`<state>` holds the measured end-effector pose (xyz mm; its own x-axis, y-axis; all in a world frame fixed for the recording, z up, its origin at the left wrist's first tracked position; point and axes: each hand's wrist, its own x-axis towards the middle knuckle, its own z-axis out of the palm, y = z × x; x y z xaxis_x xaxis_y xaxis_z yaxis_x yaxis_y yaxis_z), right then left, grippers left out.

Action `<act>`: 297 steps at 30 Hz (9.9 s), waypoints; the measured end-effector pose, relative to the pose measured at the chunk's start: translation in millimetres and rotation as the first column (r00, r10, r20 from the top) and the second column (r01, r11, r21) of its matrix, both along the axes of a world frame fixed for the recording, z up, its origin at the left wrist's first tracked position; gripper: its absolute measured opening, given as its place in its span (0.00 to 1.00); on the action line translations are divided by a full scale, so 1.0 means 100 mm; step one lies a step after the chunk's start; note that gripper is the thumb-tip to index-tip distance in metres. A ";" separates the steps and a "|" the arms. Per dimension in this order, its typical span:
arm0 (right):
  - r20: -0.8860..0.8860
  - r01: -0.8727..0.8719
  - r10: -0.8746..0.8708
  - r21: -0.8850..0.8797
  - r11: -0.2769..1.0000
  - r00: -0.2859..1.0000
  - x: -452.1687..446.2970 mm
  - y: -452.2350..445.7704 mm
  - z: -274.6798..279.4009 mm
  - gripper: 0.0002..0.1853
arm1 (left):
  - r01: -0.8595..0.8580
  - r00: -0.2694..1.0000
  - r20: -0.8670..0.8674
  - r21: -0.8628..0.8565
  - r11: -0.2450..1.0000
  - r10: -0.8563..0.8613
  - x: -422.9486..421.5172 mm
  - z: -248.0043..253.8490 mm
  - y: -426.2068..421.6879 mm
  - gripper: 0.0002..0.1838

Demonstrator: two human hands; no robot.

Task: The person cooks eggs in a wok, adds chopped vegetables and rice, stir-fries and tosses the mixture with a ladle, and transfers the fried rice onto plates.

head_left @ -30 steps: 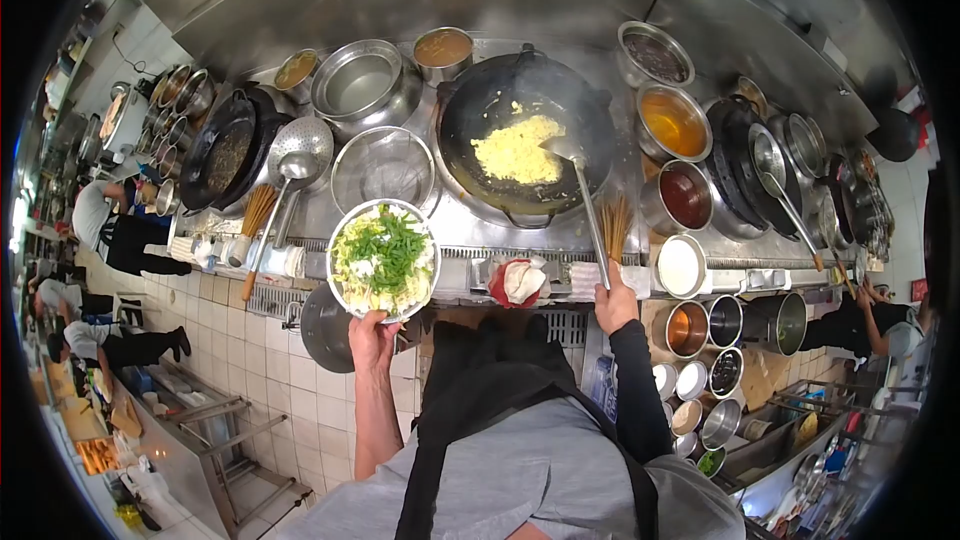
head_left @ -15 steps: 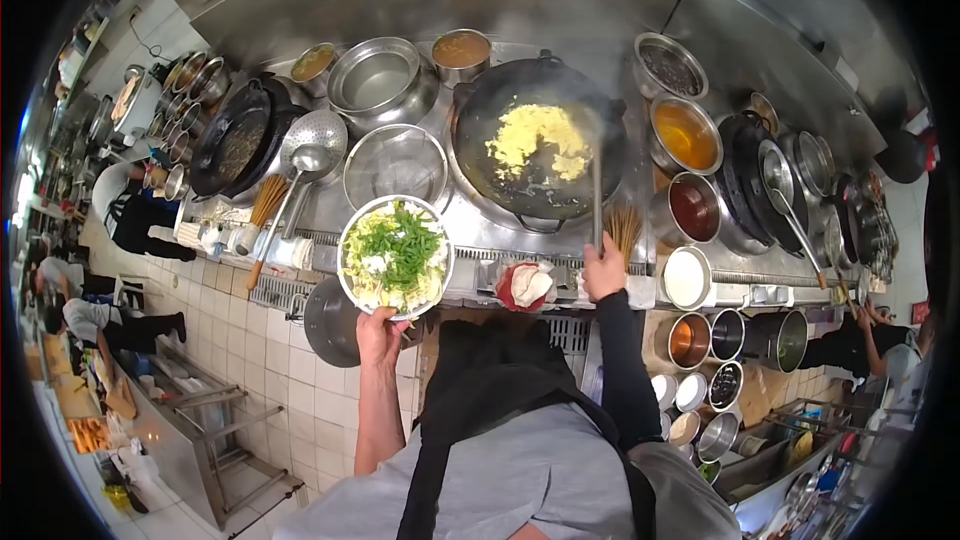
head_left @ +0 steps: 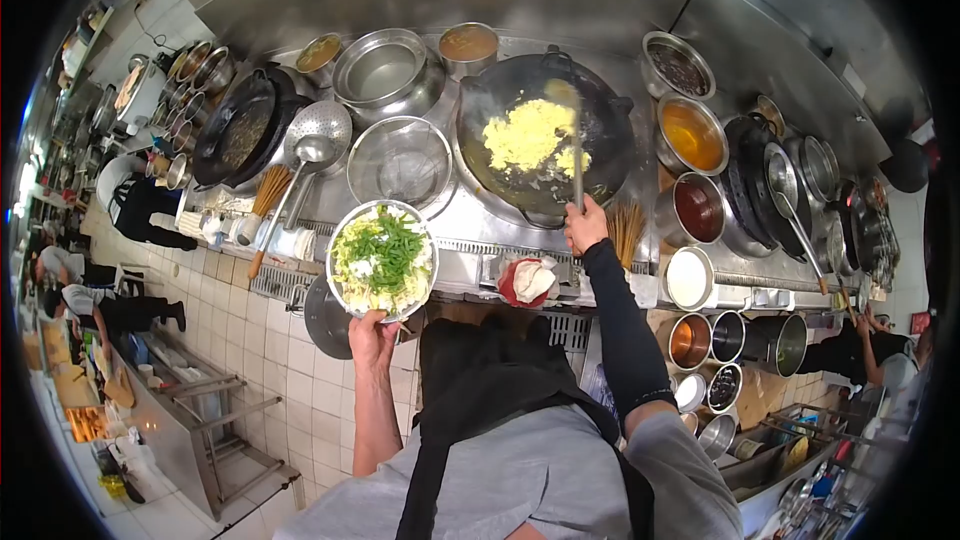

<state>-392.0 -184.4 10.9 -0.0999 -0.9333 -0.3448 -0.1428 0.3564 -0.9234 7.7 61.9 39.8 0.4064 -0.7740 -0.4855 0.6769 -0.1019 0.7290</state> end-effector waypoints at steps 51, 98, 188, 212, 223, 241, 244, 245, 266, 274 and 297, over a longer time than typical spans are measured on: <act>-0.492 -0.167 -0.117 -0.495 0.853 0.863 -0.48 0.94 -0.31 0.31 | 0.142 0.988 0.055 0.071 0.987 -0.146 0.14 0.07 -0.91 0.18; -0.417 -0.164 -0.194 -0.681 0.713 0.888 -0.06 2.65 1.61 0.22 | 0.917 0.175 0.702 0.139 0.373 -0.691 -2.65 1.67 -1.95 0.24; -0.694 -0.400 0.070 -0.327 0.856 0.717 -0.95 0.58 -0.21 0.33 | 0.452 0.886 0.172 -0.110 0.885 -0.431 -1.73 0.04 -2.02 0.30; -0.317 -0.363 0.467 0.335 0.870 0.826 -0.81 2.03 2.23 0.25 | 0.734 -0.139 0.921 0.342 0.587 -0.363 -2.29 0.65 -1.81 0.20; -0.641 -0.380 0.204 -0.147 0.913 0.740 -0.64 1.89 1.44 0.29 | 0.770 -0.255 0.934 0.352 0.531 -0.249 -2.15 -0.17 -0.82 0.16; -0.762 -0.384 0.240 -0.012 0.923 0.602 -0.57 1.51 1.04 0.30 | 0.793 -0.281 0.909 0.400 0.460 -0.308 -2.22 -0.62 -1.05 0.14; -0.704 -0.374 0.185 -0.122 0.920 0.686 -0.60 1.78 1.10 0.32 | 0.801 -0.212 0.962 0.273 0.533 -0.175 -2.11 -0.24 -1.09 0.14; -0.665 -0.369 0.202 -0.120 0.922 0.719 -0.62 1.92 1.22 0.32 | 0.776 -0.218 0.968 0.248 0.580 -0.121 -2.08 0.00 -1.25 0.15; -0.683 -0.432 0.165 -0.241 0.869 0.712 -0.52 1.08 -0.04 0.35 | 0.605 -0.391 0.918 0.308 0.735 -0.063 -2.16 -0.41 -2.13 0.20; -0.764 -0.423 0.157 -0.163 0.891 0.625 -0.84 0.77 0.17 0.30 | 0.643 -0.455 0.880 0.431 0.633 -0.137 -2.15 -0.37 -2.24 0.21; -0.666 -0.367 0.209 -0.105 0.924 0.716 -0.61 1.40 0.88 0.32 | 0.759 -0.195 0.948 0.307 0.574 -0.250 -2.24 -0.72 -1.01 0.17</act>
<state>-452.5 -44.2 99.3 0.0663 -0.9937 -0.0899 -0.7812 0.0043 -0.6242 -216.5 -38.7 -32.1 -0.3649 -0.9246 0.1097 -0.6621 0.3405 0.6676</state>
